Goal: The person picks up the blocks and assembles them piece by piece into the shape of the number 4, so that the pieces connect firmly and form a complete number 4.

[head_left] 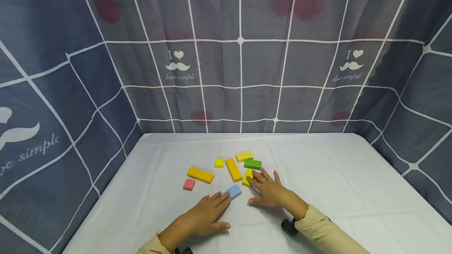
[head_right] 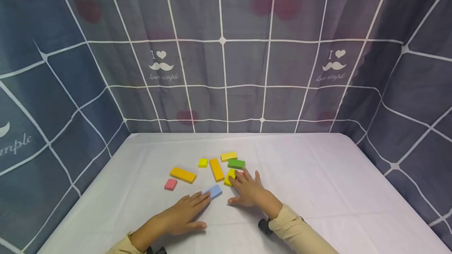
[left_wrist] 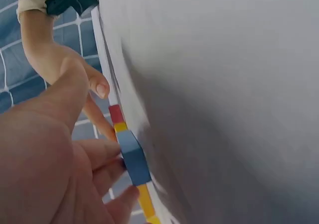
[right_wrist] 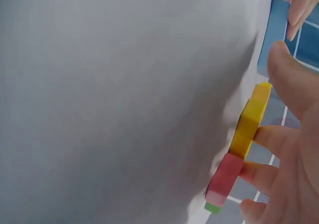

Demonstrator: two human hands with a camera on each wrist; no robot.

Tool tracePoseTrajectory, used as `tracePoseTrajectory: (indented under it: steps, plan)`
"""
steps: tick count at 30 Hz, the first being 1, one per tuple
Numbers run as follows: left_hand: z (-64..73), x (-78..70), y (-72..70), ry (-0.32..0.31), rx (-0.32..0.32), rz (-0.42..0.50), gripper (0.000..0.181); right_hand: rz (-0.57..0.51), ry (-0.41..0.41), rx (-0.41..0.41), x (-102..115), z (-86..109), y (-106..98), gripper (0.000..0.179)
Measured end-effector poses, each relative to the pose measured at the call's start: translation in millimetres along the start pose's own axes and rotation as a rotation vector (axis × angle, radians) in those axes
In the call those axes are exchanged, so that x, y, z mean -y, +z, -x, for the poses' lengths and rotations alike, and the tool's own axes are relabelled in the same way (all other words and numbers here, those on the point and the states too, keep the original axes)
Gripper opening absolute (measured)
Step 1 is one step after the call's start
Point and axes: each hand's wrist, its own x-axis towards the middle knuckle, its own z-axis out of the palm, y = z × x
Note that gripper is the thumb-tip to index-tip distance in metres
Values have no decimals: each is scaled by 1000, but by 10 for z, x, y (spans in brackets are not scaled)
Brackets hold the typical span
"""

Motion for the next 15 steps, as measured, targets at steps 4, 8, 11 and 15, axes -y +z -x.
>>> tracePoseTrajectory:
  steps: [4,8,11,15]
  plan:
    - [41,-59,-30,-15,13,-16,78,7,-29,2,27,45,2,76]
    - [88,-122,-61,22,-7,-82,76,5,-58,16,45,114,13,77]
    - [124,-160,-68,44,-17,-113,77,-1,-90,18,55,163,18,78]
    - [157,-192,-53,47,-5,-93,79,-9,-137,16,68,217,17,79]
